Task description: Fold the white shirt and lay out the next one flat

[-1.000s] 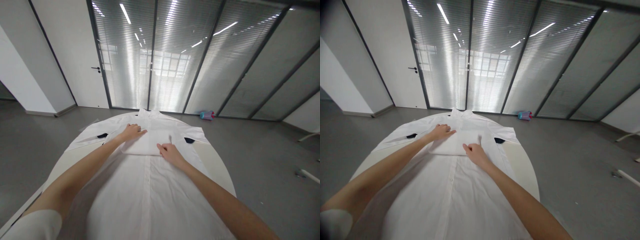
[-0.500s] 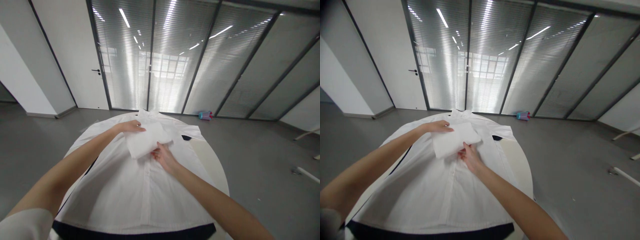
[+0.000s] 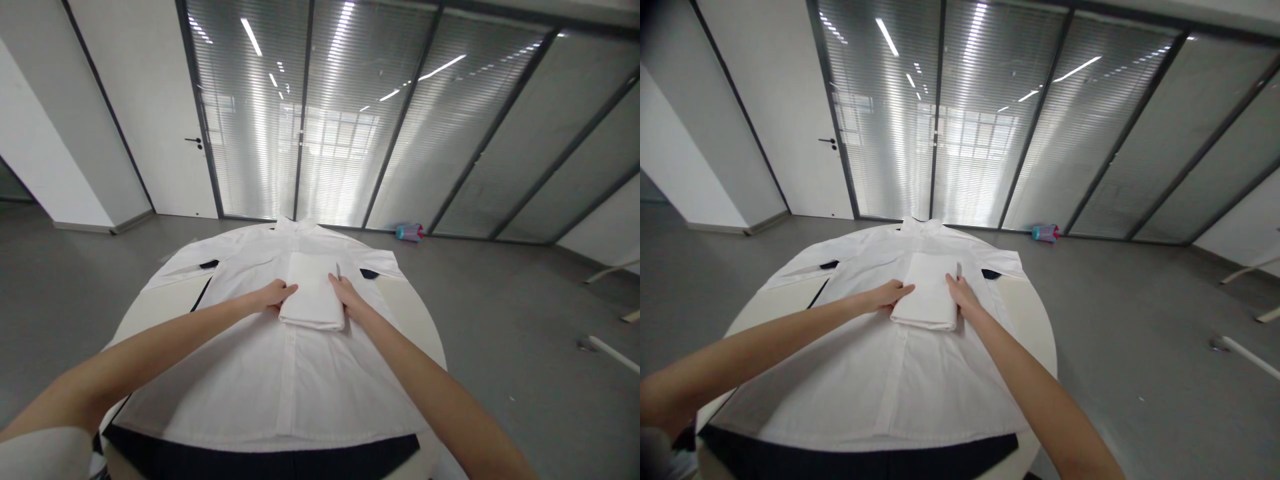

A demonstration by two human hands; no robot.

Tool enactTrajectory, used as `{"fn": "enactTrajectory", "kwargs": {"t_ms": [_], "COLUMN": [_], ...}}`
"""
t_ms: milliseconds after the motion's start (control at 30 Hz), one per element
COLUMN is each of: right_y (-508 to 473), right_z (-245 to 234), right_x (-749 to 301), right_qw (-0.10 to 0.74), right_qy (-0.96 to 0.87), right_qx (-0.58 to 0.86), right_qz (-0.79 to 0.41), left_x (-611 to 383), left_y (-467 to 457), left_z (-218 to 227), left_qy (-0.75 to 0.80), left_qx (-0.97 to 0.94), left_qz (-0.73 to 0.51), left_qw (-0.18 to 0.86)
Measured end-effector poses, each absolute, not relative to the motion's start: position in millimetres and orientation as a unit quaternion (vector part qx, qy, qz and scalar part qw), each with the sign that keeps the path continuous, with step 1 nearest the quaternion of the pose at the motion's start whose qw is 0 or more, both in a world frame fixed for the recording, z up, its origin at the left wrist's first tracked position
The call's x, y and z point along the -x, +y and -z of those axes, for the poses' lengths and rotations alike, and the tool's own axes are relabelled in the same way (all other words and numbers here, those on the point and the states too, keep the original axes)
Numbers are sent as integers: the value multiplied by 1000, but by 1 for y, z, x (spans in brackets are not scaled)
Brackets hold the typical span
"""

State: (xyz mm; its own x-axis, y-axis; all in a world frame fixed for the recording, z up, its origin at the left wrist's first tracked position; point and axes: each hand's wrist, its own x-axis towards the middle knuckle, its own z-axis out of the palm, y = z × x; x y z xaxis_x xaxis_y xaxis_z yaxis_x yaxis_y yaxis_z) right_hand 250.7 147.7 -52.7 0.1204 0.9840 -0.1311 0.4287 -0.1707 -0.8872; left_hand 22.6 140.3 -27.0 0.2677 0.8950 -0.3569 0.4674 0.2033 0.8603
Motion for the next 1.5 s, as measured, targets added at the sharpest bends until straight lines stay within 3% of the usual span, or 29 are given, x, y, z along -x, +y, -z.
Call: {"fn": "enactTrajectory", "kwargs": {"t_ms": [133,267,333,500,733,1233,1333,1500], "right_y": [147,144,142,121,71,71,75,93], "right_z": [46,39,34,14,7,17,21,17], "right_x": [-244,-252,-268,-348,-452,-474,-477,-452], "right_qw": [351,376,390,405,406,378,316,181], "right_qy": [-513,-513,-511,-506,-421,-455,-518,-596], "right_qx": [683,685,686,664,716,760,767,782], "right_qz": [-384,-356,-340,-374,-382,-270,-206,12], "left_x": [-21,-14,-9,0,3,38,43,42], "left_y": [142,143,146,156,160,153,156,160], "left_z": [30,45,53,64,67,65,68,71], "left_qy": [578,491,446,483,499,530,524,516], "left_qx": [-634,-789,-849,-868,-861,-845,-849,-854], "left_qz": [-228,-268,-230,-101,-91,-64,-55,-56], "left_qw": [460,253,165,62,42,23,29,24]}}
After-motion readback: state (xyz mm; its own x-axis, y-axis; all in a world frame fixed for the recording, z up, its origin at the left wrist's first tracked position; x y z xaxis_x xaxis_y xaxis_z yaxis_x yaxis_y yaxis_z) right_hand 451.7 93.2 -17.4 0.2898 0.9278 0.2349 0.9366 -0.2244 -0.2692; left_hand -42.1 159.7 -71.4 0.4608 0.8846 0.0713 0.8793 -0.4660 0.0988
